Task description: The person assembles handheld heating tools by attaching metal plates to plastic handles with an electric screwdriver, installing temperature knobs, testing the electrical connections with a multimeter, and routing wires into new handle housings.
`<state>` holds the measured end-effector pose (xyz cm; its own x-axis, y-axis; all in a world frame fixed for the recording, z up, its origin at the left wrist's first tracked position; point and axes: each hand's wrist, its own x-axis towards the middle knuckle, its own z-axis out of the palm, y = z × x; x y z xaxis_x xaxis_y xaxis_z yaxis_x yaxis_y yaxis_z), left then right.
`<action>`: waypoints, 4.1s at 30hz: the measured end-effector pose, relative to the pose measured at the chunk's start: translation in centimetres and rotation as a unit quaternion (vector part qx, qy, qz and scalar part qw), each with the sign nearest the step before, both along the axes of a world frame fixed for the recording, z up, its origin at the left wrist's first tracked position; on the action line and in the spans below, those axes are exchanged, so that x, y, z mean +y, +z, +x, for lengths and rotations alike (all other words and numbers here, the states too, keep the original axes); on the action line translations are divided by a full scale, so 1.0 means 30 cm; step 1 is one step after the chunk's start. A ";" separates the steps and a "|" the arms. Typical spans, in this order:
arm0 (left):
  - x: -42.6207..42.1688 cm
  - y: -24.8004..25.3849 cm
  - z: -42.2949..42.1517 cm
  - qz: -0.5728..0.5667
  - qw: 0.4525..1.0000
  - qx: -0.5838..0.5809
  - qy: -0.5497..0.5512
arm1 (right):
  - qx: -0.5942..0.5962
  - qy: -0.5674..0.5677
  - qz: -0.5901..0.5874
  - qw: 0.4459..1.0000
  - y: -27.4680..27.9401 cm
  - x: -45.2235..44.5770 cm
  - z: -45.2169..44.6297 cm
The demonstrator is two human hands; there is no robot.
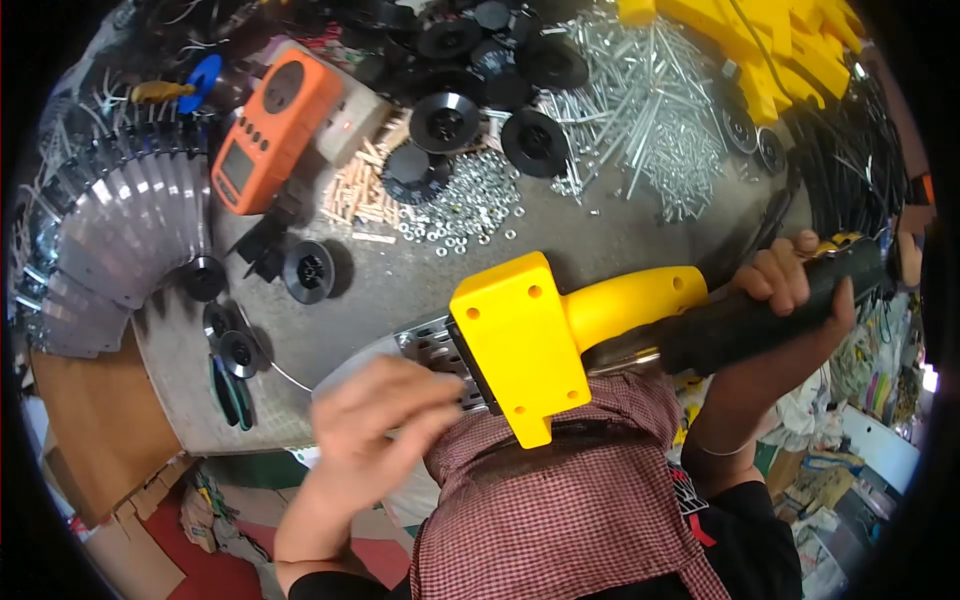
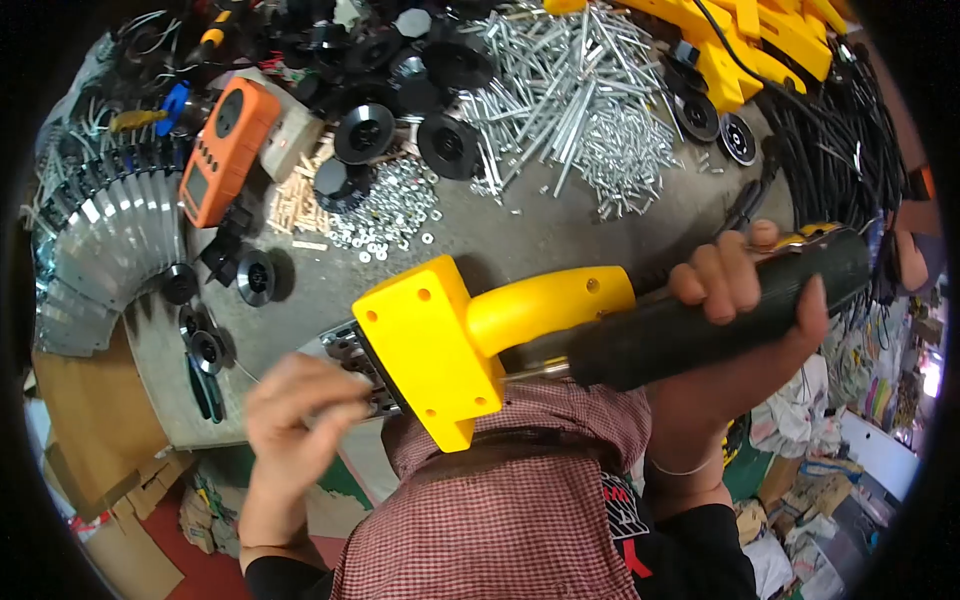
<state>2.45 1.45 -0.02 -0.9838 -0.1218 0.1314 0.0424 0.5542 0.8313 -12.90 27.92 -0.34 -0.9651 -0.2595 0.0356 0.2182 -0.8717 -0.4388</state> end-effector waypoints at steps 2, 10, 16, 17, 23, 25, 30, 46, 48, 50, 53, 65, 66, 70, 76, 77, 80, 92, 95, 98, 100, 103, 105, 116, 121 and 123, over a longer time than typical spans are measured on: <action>-0.051 0.045 -0.068 -0.161 0.986 0.030 0.035 | 0.001 -0.039 0.012 0.999 0.028 0.003 -0.037; -0.104 -0.005 -0.289 -0.423 0.888 0.044 -0.177 | 0.016 -0.053 0.041 0.998 0.041 -0.023 -0.101; -0.114 -0.009 -0.294 -0.395 0.896 0.046 -0.197 | -0.016 -0.081 0.114 0.990 0.047 -0.106 -0.120; -0.114 -0.007 -0.281 -0.358 0.923 0.066 -0.123 | -0.016 -0.077 0.110 0.991 0.046 -0.120 -0.125; -0.016 -0.004 -0.091 -0.177 0.978 0.045 0.103 | -0.070 -0.070 0.128 0.987 0.035 -0.152 -0.136; 0.029 -0.043 -0.065 -0.122 0.978 0.039 0.163 | -0.111 -0.053 0.129 0.984 0.032 -0.154 -0.139; 0.065 -0.074 -0.045 -0.110 0.972 0.077 0.191 | -0.124 -0.029 0.126 0.984 0.014 -0.127 -0.140; 0.062 -0.084 -0.032 -0.106 0.974 0.081 0.186 | -0.144 -0.019 0.176 0.974 0.021 -0.113 -0.125; 0.051 -0.083 -0.034 -0.075 0.979 0.073 0.173 | -0.159 -0.024 0.168 0.973 0.023 -0.118 -0.125; 0.028 -0.069 -0.038 -0.073 0.984 0.066 0.147 | -0.154 -0.027 0.174 0.972 0.017 -0.121 -0.125; 0.007 -0.060 -0.050 -0.074 0.989 0.065 0.106 | -0.140 -0.040 0.199 0.969 0.012 -0.112 -0.123; 0.028 -0.047 -0.058 -0.101 0.990 0.044 0.086 | -0.191 -0.069 0.150 0.968 0.059 -0.168 -0.092; 0.030 -0.051 -0.056 -0.100 0.990 0.045 0.090 | -0.189 -0.069 0.150 0.968 0.058 -0.169 -0.092; 0.044 -0.059 -0.053 -0.096 0.990 0.047 0.094 | -0.187 -0.057 0.143 0.970 0.056 -0.159 -0.100; 0.014 -0.030 0.029 -0.193 0.979 0.025 0.068 | 0.031 -0.014 0.370 0.929 0.230 0.096 -0.237; -0.012 -0.020 0.062 -0.224 0.973 -0.044 0.013 | 0.080 -0.064 0.426 0.899 0.248 0.182 -0.292; 0.029 -0.020 0.052 -0.320 0.947 -0.016 -0.014 | 0.191 -0.222 0.615 0.732 0.159 0.387 -0.426; -0.035 -0.003 0.052 -0.148 0.987 -0.061 -0.005 | 0.257 -0.130 0.895 0.341 -0.020 0.283 -0.355; -0.031 0.015 0.043 -0.104 0.991 -0.085 -0.009 | 0.242 -0.130 0.855 0.440 -0.029 0.280 -0.373; -0.038 0.023 0.057 -0.083 0.993 -0.078 -0.016 | 0.141 -0.183 0.748 0.622 -0.002 0.277 -0.390; -0.039 0.033 0.072 -0.081 0.994 -0.073 -0.002 | 0.255 -0.246 0.696 0.624 0.014 0.273 -0.416; -0.034 0.039 0.079 -0.084 0.994 -0.067 -0.012 | 0.143 -0.238 0.541 0.794 0.050 0.237 -0.429; -0.037 0.037 0.096 -0.078 0.995 -0.061 -0.004 | 0.127 -0.256 0.445 0.848 0.098 0.199 -0.423; -0.103 0.073 0.246 0.035 0.996 -0.070 0.051 | 0.301 -0.241 0.327 0.863 0.390 -0.133 -0.386; -0.174 0.100 0.334 0.017 0.960 -0.218 0.175 | 0.566 -0.138 0.511 0.633 0.486 -0.419 -0.218; -0.186 0.099 0.321 0.059 0.953 -0.172 0.244 | 0.643 -0.046 0.551 0.531 0.466 -0.542 -0.208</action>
